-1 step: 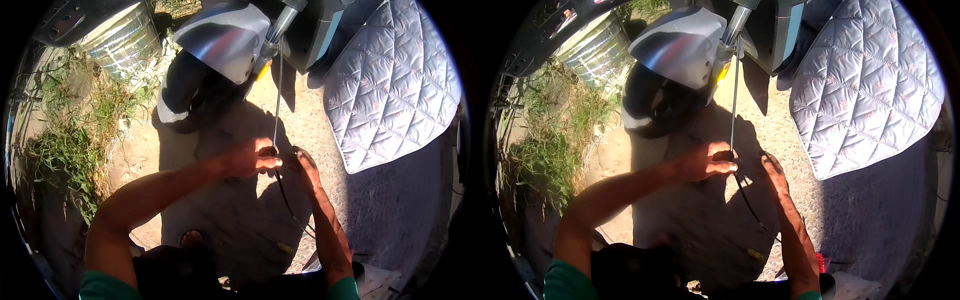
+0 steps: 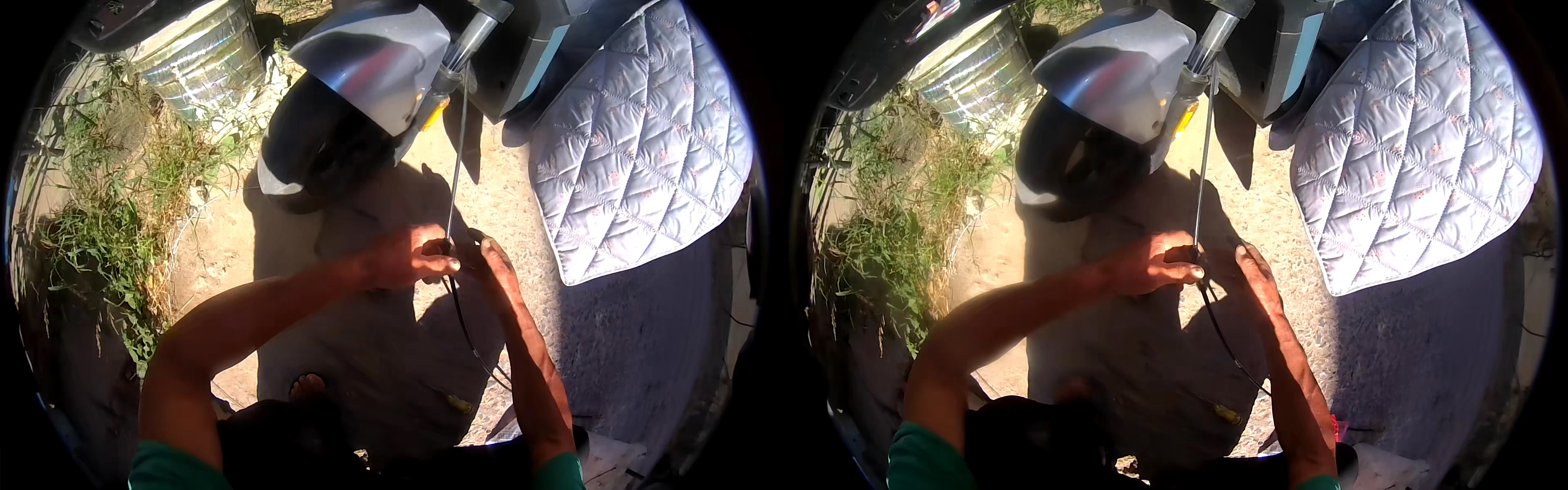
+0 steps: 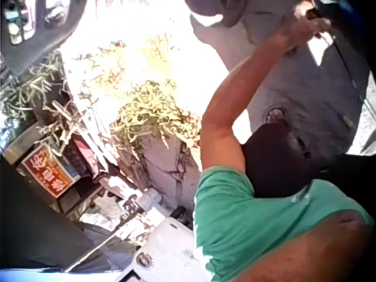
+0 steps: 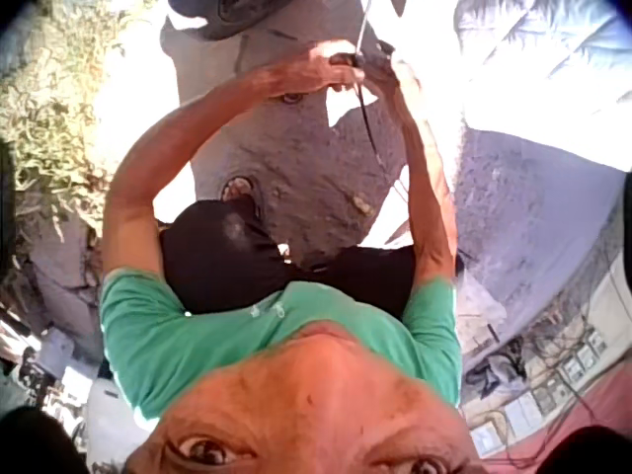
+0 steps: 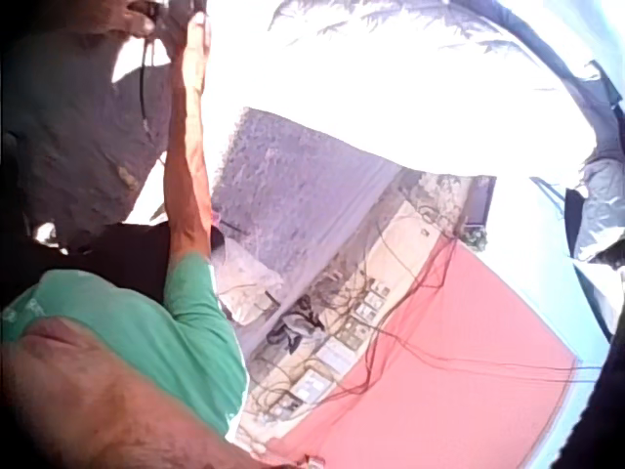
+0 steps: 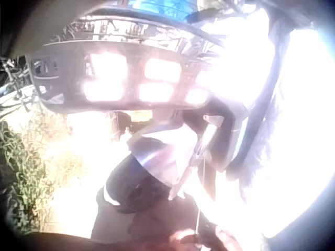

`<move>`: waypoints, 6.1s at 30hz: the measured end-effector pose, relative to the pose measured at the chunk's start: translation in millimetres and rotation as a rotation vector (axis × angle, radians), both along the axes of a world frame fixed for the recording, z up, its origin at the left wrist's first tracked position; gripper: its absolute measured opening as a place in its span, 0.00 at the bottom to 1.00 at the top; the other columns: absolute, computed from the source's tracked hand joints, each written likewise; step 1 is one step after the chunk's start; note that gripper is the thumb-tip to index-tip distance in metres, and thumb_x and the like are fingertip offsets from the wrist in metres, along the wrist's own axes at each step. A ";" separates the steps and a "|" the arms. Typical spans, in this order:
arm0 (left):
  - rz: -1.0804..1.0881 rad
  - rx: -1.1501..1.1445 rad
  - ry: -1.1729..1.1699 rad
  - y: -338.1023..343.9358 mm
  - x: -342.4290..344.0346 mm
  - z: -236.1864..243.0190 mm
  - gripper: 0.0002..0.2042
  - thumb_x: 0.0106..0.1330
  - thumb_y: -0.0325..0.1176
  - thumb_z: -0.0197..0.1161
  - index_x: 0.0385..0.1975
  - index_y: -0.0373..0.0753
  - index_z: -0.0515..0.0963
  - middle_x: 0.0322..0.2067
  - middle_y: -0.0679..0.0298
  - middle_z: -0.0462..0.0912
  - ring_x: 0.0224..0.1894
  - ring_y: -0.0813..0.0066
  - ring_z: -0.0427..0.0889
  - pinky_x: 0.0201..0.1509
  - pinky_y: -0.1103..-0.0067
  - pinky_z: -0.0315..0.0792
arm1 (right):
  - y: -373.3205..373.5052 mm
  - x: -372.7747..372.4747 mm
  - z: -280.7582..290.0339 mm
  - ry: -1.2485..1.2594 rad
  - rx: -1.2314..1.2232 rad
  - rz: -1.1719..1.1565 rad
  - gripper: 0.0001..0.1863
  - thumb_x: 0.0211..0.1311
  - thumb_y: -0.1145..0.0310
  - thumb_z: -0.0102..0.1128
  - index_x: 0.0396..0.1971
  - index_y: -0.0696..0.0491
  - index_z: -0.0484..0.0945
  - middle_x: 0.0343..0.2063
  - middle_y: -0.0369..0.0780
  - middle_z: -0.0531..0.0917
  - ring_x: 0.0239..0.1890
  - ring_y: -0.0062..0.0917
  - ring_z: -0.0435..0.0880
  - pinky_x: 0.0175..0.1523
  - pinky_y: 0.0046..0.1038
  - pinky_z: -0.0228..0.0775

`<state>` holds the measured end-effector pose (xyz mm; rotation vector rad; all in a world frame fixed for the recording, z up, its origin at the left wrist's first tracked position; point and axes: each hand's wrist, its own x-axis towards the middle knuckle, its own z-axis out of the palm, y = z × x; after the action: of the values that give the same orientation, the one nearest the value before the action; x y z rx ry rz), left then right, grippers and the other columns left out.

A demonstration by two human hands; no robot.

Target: The person unpacks a new brake cable from a red package and installs it on the front wheel of a scooter. They use a screwdriver and pliers to route the cable, attach it to the brake mechanism, and tighten the fittings.

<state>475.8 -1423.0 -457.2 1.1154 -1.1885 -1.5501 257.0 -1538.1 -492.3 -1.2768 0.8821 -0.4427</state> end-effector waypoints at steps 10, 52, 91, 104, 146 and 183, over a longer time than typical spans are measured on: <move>0.488 0.050 0.225 85.5 49.3 -124.2 0.17 0.67 0.36 0.60 0.51 0.34 0.74 0.37 0.60 0.82 0.40 0.77 0.80 0.45 0.75 0.75 | -26.6 92.6 108.7 -0.014 -0.029 -0.123 0.24 0.69 0.51 0.51 0.55 0.54 0.72 0.34 0.38 0.78 0.36 0.26 0.78 0.47 0.32 0.71; 1.016 -0.224 -0.864 177.9 197.4 -176.2 0.08 0.53 0.24 0.64 0.33 0.37 0.77 0.30 0.55 0.78 0.34 0.52 0.79 0.37 0.64 0.74 | -163.5 89.7 105.6 0.371 -0.618 0.031 0.20 0.73 0.64 0.51 0.59 0.54 0.69 0.51 0.39 0.78 0.51 0.25 0.78 0.53 0.26 0.72; 0.399 0.187 -1.095 75.3 179.2 9.9 0.11 0.69 0.33 0.54 0.46 0.37 0.78 0.36 0.57 0.83 0.37 0.68 0.82 0.43 0.72 0.75 | -144.8 163.8 171.3 -0.204 -0.730 0.004 0.34 0.72 0.47 0.33 0.67 0.56 0.61 0.65 0.48 0.67 0.68 0.37 0.64 0.71 0.32 0.51; 0.423 0.272 -1.453 93.7 144.5 -72.1 0.21 0.64 0.36 0.59 0.57 0.38 0.71 0.54 0.43 0.75 0.55 0.42 0.74 0.55 0.59 0.72 | -201.8 238.7 156.2 -0.370 -0.568 -0.013 0.14 0.70 0.64 0.48 0.44 0.55 0.80 0.37 0.37 0.83 0.41 0.19 0.79 0.47 0.22 0.69; 0.769 0.127 -1.786 93.2 62.1 -194.6 0.31 0.66 0.47 0.51 0.64 0.31 0.62 0.62 0.41 0.62 0.65 0.41 0.60 0.67 0.53 0.55 | -230.5 349.2 119.6 -0.687 -0.249 0.080 0.10 0.67 0.65 0.50 0.39 0.56 0.77 0.32 0.36 0.80 0.36 0.21 0.81 0.40 0.24 0.70; 0.331 -0.031 -1.463 32.0 17.6 -141.6 0.22 0.62 0.39 0.59 0.55 0.39 0.71 0.56 0.50 0.70 0.60 0.49 0.66 0.60 0.56 0.63 | -128.8 123.2 56.7 -0.499 -0.576 -0.044 0.17 0.65 0.69 0.56 0.51 0.60 0.77 0.47 0.42 0.79 0.42 0.24 0.81 0.49 0.27 0.72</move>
<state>493.5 -1390.9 -598.8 2.3853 -1.7067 -0.2538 380.2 -1666.9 -435.6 -1.5659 0.3622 -1.0521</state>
